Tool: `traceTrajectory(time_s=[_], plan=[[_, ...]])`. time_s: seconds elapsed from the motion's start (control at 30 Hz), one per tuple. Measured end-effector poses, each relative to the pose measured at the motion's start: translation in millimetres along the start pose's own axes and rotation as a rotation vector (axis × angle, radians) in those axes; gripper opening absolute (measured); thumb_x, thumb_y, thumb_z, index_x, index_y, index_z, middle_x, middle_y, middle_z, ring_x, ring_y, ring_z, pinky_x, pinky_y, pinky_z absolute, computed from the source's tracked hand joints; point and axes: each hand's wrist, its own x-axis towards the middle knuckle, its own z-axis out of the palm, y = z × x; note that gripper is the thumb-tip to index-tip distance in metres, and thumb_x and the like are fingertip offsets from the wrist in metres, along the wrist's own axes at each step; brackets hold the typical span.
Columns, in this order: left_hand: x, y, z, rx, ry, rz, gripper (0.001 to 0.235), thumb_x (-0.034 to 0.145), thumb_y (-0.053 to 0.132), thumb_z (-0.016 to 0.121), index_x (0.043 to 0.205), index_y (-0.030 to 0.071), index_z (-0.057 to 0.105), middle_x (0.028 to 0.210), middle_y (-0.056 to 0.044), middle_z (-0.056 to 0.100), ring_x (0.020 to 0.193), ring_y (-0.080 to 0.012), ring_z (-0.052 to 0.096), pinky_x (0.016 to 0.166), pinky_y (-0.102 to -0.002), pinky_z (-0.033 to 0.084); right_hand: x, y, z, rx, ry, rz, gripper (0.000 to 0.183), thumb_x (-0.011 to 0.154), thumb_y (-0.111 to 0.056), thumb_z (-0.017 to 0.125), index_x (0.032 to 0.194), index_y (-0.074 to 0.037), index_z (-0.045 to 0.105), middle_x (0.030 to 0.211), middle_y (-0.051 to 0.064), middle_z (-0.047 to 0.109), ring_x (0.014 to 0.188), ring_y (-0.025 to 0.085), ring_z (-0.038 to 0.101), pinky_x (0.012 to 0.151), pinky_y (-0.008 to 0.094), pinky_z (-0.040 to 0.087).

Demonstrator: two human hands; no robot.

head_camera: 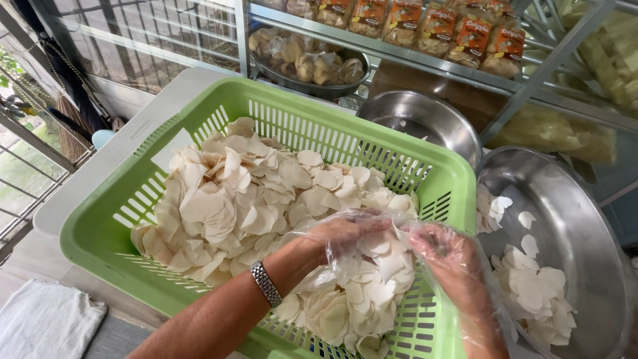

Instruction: The person picks thin white food slices from a green basket and transfers them into a metal bowl. The person wears clear gloves and handles the slices one by one or in small handfuls.

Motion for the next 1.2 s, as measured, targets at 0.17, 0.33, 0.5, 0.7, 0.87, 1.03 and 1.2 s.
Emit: traceTrajectory(time_s=[0.17, 0.33, 0.5, 0.7, 0.87, 1.03, 1.2], plan=[[-2.5, -3.3, 6.1, 0.044, 0.057, 0.040, 0.054, 0.084, 0.036, 0.071, 0.129, 0.007, 0.063, 0.138, -0.017, 0.067, 0.109, -0.0303, 0.069, 0.070, -0.034, 0.065, -0.3, -8.7, 7.6, -0.070, 0.017, 0.174, 0.030, 0.077, -0.010, 0.085, 0.105, -0.007, 0.075, 0.109, 0.006, 0.080, 0.104, 0.016, 0.076, 0.096, 0.027, 0.059], [9.1, -12.1, 1.1, 0.047, 0.019, 0.093, 0.051, 0.086, 0.028, 0.072, 0.129, 0.004, 0.062, 0.124, -0.020, 0.071, 0.092, -0.0258, 0.072, 0.069, -0.030, 0.063, -6.3, 21.5, 0.3, -0.238, -0.002, 0.116, 0.022, 0.087, -0.006, 0.074, 0.109, -0.003, 0.073, 0.104, 0.013, 0.081, 0.088, 0.018, 0.083, 0.071, 0.019, 0.070], [4.9, -4.7, -2.2, -0.081, 0.030, 0.056, 0.044, 0.088, 0.017, 0.072, 0.129, 0.005, 0.058, 0.124, -0.020, 0.072, 0.091, -0.0279, 0.072, 0.066, -0.033, 0.063, -2.0, -25.5, -8.2, 0.264, 0.278, 0.600, 0.005, 0.095, -0.008, 0.068, 0.097, -0.005, 0.071, 0.101, 0.010, 0.073, 0.090, 0.022, 0.070, 0.082, 0.036, 0.062], [-9.2, 8.6, 9.0, 0.048, 0.099, 0.023, 0.056, 0.085, 0.024, 0.071, 0.138, 0.009, 0.059, 0.128, -0.017, 0.070, 0.107, -0.0269, 0.069, 0.080, -0.034, 0.061, -24.2, -33.2, -76.4, 0.119, 0.592, 0.786, 0.006, 0.097, -0.005, 0.065, 0.102, -0.005, 0.069, 0.102, 0.017, 0.074, 0.085, 0.028, 0.067, 0.072, 0.036, 0.055], [-14.8, 17.1, 15.2, 0.040, 0.131, -0.030, 0.046, 0.089, 0.021, 0.066, 0.133, 0.013, 0.061, 0.136, -0.014, 0.070, 0.113, -0.0267, 0.068, 0.093, -0.035, 0.056, -130.2, 148.3, -210.0, 0.196, 0.320, 0.015, 0.051, 0.092, -0.009, 0.071, 0.141, 0.002, 0.057, 0.123, 0.014, 0.072, 0.096, 0.015, 0.078, 0.085, 0.018, 0.069], [-1.3, 5.2, 12.3, 0.012, 0.151, -0.067, 0.057, 0.085, 0.024, 0.069, 0.140, 0.015, 0.058, 0.136, -0.015, 0.069, 0.106, -0.0265, 0.072, 0.082, -0.032, 0.059, -128.2, 131.5, -197.2, -0.295, 0.592, 0.837, 0.031, 0.098, -0.035, 0.069, 0.117, -0.010, 0.074, 0.100, 0.009, 0.076, 0.086, 0.020, 0.071, 0.079, 0.031, 0.056], [-20.2, 15.7, 15.1, 0.500, 0.168, 0.051, 0.057, 0.094, 0.046, 0.048, 0.145, 0.021, 0.056, 0.164, 0.002, 0.042, 0.149, -0.0158, 0.042, 0.125, -0.035, 0.025, -149.1, 204.7, -237.8, -1.499, 0.454, 0.412, 0.042, 0.121, -0.062, 0.057, 0.112, -0.030, 0.082, 0.100, -0.002, 0.078, 0.093, 0.022, 0.075, 0.080, 0.033, 0.054]])
